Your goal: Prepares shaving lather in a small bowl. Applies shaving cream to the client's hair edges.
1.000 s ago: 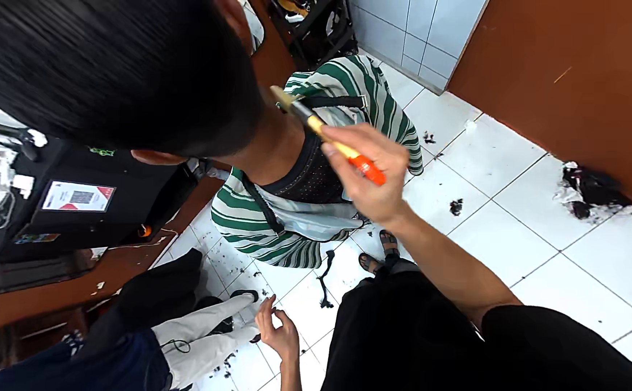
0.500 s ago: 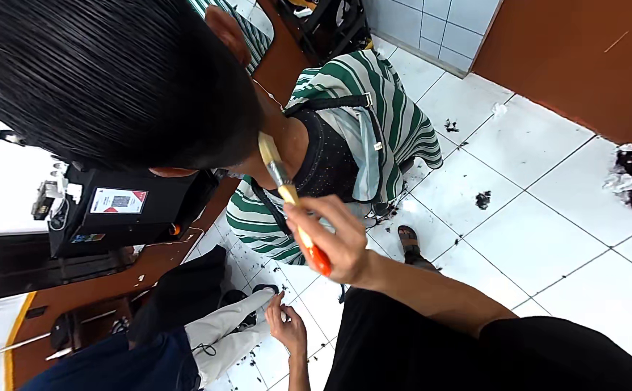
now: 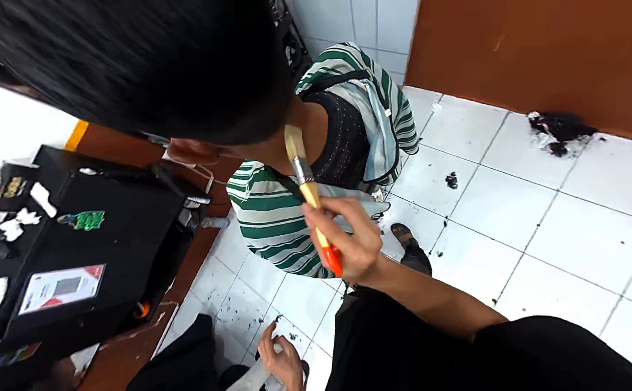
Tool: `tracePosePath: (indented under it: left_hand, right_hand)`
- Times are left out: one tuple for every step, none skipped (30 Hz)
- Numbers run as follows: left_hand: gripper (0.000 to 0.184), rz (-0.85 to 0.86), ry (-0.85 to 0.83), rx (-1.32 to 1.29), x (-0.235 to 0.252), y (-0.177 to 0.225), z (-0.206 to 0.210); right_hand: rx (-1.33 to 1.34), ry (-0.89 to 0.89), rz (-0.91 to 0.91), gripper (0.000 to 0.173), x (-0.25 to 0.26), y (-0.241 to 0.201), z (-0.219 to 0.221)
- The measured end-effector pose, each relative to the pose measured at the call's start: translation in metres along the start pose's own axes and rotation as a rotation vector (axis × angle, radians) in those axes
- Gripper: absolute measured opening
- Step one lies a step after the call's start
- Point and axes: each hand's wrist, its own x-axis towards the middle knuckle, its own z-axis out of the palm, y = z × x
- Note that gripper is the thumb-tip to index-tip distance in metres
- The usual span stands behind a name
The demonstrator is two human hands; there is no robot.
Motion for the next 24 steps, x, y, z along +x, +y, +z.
tracePosePath:
  left_hand:
    - [0.032,0.000,-0.019,-0.014,0.005,-0.019,-0.003]
    - [0.032,0.002,-0.035,-0.022,0.009,-0.038,-0.005]
    - [0.032,-0.005,-0.057,-0.029,0.013,-0.055,-0.008]
    - [0.032,-0.022,-0.082,-0.041,0.018,-0.069,-0.011]
    - [0.032,-0.039,-0.105,-0.052,0.023,-0.080,-0.014]
    - [0.033,-0.044,-0.125,-0.065,0.029,-0.090,-0.016]
    - [0.032,-0.038,-0.141,-0.071,0.036,-0.099,-0.015]
    - [0.033,-0.030,-0.158,-0.072,0.042,-0.108,-0.014]
    - [0.033,-0.027,-0.176,-0.072,0.048,-0.115,-0.012]
    - [0.033,-0.028,-0.190,-0.073,0.054,-0.121,-0.010]
    - [0.033,-0.035,-0.200,-0.074,0.061,-0.125,-0.006]
    - [0.033,-0.047,-0.206,-0.072,0.066,-0.127,-0.003]
    - [0.033,-0.064,-0.209,-0.070,0.071,-0.130,-0.001]
    - [0.033,-0.077,-0.207,-0.069,0.075,-0.131,0.002]
    - [0.033,-0.089,-0.202,-0.069,0.078,-0.131,0.004]
    - [0.032,-0.105,-0.190,-0.068,0.079,-0.131,0.004]
    - [0.032,-0.122,-0.175,-0.065,0.080,-0.131,0.004]
    - [0.031,-0.140,-0.159,-0.064,0.080,-0.130,0.004]
    - [0.031,-0.155,-0.151,-0.064,0.077,-0.129,0.005]
    - [0.032,-0.167,-0.146,-0.065,0.074,-0.129,0.008]
    - [0.032,-0.178,-0.143,-0.069,0.071,-0.129,0.012]
    - [0.032,-0.191,-0.138,-0.070,0.069,-0.129,0.016]
    - [0.033,-0.207,-0.134,-0.074,0.067,-0.128,0.018]
    - [0.033,-0.222,-0.130,-0.076,0.064,-0.127,0.022]
  right_hand:
    - [-0.020,-0.018,-0.010,0.023,-0.009,-0.010,0.005]
    - [-0.043,-0.026,-0.021,0.022,-0.015,-0.017,0.008]
    - [-0.067,-0.017,-0.028,0.021,-0.017,-0.022,0.008]
    - [-0.105,0.006,-0.031,0.020,-0.016,-0.026,0.007]
    - [-0.153,0.051,-0.036,0.019,-0.011,-0.026,0.006]
    - [-0.203,0.100,-0.043,0.019,-0.005,-0.026,0.006]
    - [-0.245,0.143,-0.048,0.021,0.000,-0.024,0.009]
    - [-0.276,0.171,-0.052,0.022,0.004,-0.022,0.015]
    - [-0.293,0.181,-0.052,0.023,0.004,-0.021,0.024]
    - [-0.300,0.181,-0.045,0.024,0.001,-0.022,0.035]
    - [-0.298,0.174,-0.034,0.024,-0.005,-0.025,0.046]
    - [-0.284,0.159,-0.023,0.025,-0.013,-0.030,0.054]
    - [-0.259,0.136,-0.012,0.024,-0.020,-0.036,0.059]
    - [-0.219,0.110,-0.002,0.022,-0.026,-0.042,0.058]
    - [-0.161,0.088,0.011,0.020,-0.027,-0.048,0.052]
    - [-0.085,0.069,0.024,0.019,-0.025,-0.053,0.041]
    - [-0.002,0.051,0.032,0.018,-0.018,-0.054,0.029]
    - [0.075,0.020,0.032,0.017,-0.009,-0.052,0.014]
    - [0.143,-0.020,0.030,0.016,0.001,-0.049,0.000]
    - [0.188,-0.066,0.025,0.016,0.012,-0.044,-0.013]
    - [0.213,-0.110,0.021,0.016,0.022,-0.038,-0.023]
    - [0.217,-0.144,0.014,0.017,0.031,-0.032,-0.028]
    - [0.213,-0.168,0.008,0.017,0.039,-0.026,-0.030]
    - [0.218,-0.184,-0.002,0.018,0.047,-0.020,-0.029]
